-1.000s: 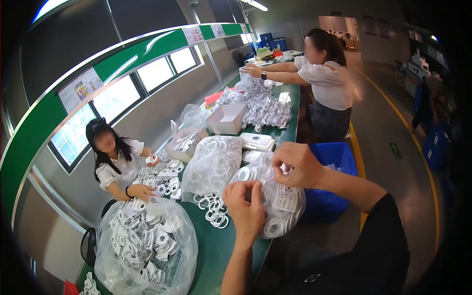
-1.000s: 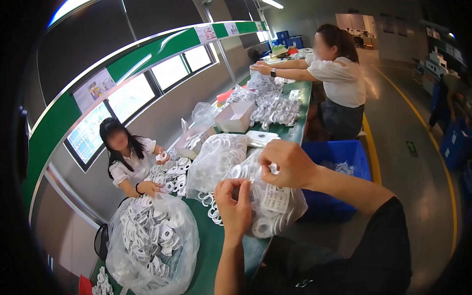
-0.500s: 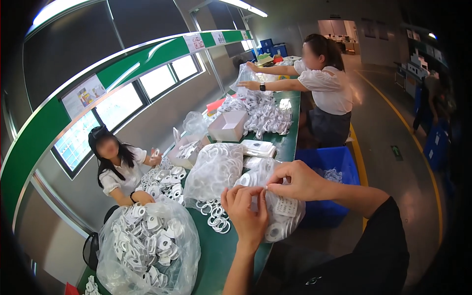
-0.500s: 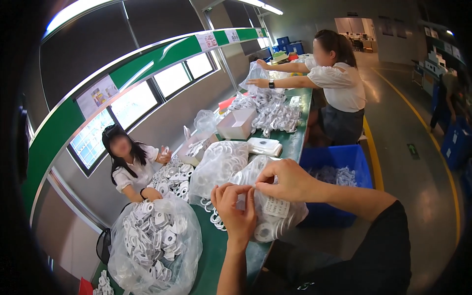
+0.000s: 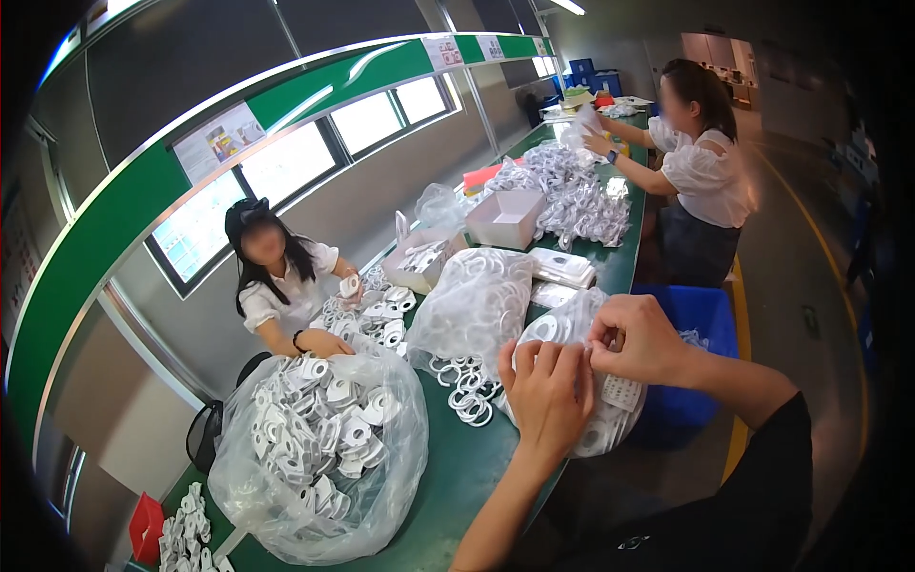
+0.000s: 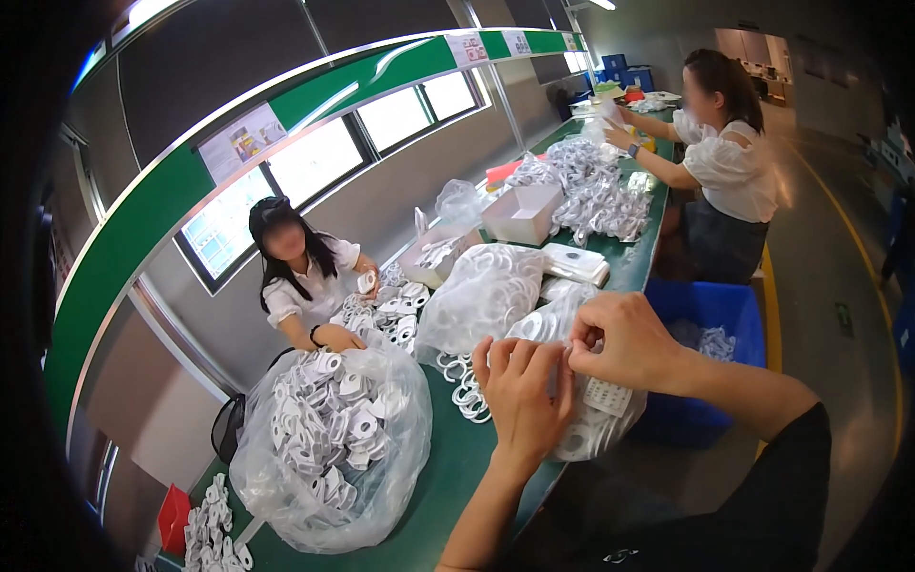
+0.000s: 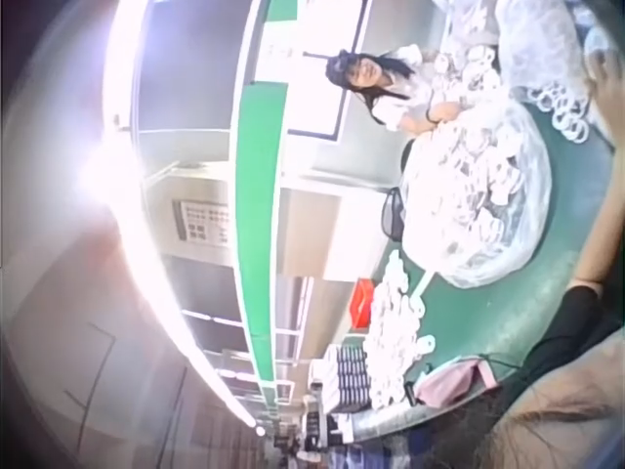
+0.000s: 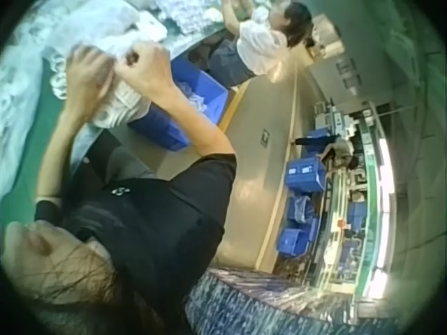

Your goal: Picking up and inspecting or assembling small white circular plastic components at a factory workbench.

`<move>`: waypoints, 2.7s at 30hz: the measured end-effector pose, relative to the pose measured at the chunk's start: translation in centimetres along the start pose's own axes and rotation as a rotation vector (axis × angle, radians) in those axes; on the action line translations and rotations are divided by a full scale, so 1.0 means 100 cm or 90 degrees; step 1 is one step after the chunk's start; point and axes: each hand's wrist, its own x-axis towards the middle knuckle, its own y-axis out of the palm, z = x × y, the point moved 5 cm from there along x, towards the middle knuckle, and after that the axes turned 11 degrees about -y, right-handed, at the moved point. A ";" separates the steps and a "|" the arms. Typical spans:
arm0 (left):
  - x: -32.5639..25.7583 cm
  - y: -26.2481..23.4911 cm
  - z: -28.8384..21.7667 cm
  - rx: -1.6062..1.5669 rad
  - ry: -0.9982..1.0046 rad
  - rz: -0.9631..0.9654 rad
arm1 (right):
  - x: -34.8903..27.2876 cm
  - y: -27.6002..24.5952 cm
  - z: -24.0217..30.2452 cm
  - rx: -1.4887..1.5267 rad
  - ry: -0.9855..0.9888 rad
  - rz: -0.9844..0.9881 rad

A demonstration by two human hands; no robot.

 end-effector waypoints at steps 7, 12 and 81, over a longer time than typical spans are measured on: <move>0.004 0.012 0.020 -0.278 -0.080 0.053 | -0.003 0.003 -0.015 0.146 0.092 0.002; 0.008 0.016 0.028 -0.350 -0.123 0.151 | 0.005 -0.001 -0.019 0.169 -0.078 0.109; -0.104 -0.010 0.030 -0.444 -0.494 0.175 | -0.083 0.027 0.005 0.163 -0.207 -0.374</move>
